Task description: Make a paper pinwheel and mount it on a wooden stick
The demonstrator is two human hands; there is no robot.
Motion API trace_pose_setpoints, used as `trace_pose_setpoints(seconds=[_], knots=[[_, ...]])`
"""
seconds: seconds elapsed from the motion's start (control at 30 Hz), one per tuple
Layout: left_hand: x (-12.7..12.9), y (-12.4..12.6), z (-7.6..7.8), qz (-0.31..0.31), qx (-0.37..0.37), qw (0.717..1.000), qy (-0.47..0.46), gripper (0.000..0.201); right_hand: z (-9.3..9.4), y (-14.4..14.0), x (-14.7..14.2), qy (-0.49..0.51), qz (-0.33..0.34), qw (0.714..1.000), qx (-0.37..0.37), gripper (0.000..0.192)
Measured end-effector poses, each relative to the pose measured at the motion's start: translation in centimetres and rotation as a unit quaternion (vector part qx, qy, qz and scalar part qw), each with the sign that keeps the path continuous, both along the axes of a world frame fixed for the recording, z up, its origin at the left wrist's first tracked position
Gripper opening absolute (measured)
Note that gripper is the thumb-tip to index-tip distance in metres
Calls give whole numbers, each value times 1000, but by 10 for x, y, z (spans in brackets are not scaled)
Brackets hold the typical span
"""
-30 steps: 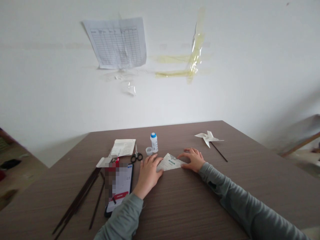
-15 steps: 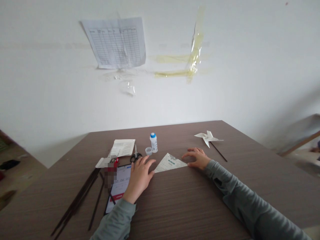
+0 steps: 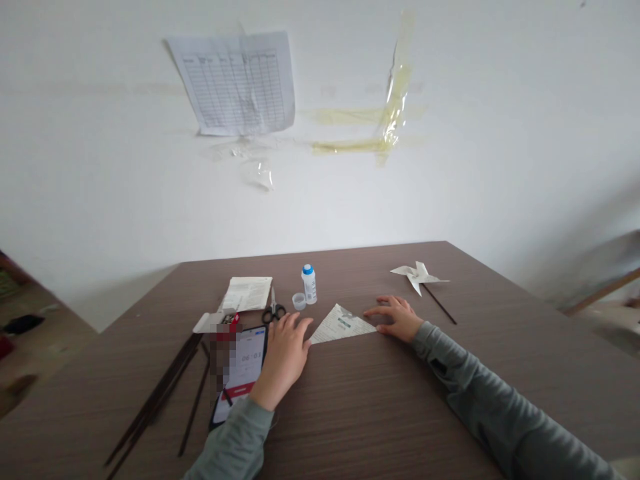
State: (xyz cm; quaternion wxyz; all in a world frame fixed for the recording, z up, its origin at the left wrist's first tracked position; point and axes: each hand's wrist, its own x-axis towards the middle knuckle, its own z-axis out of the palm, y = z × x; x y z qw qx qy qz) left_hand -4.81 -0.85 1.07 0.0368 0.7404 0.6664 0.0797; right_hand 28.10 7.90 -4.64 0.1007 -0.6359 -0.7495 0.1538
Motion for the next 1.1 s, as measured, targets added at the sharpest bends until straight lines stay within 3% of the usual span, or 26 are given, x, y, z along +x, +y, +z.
trace_pose_setpoints(seconds=[0.13,0.3,0.47,0.8,1.1], knots=[[6,1,-8,-11,31,999,-6,53,4,-2,-4,15,-5,1000,8,47],[5,4,-10,-25,38,999,-20,44,10,-6,-6,48,56,997,29,40],[6,5,-8,-17,22,999,-28,38,4,-12,-16,71,88,992,55,40],[9,7,-2,-11,3,999,-44,42,6,-14,-19,101,90,987,91,34],[6,8,-7,-16,17,998,-56,49,15,-19,-27,114,48,990,61,32]])
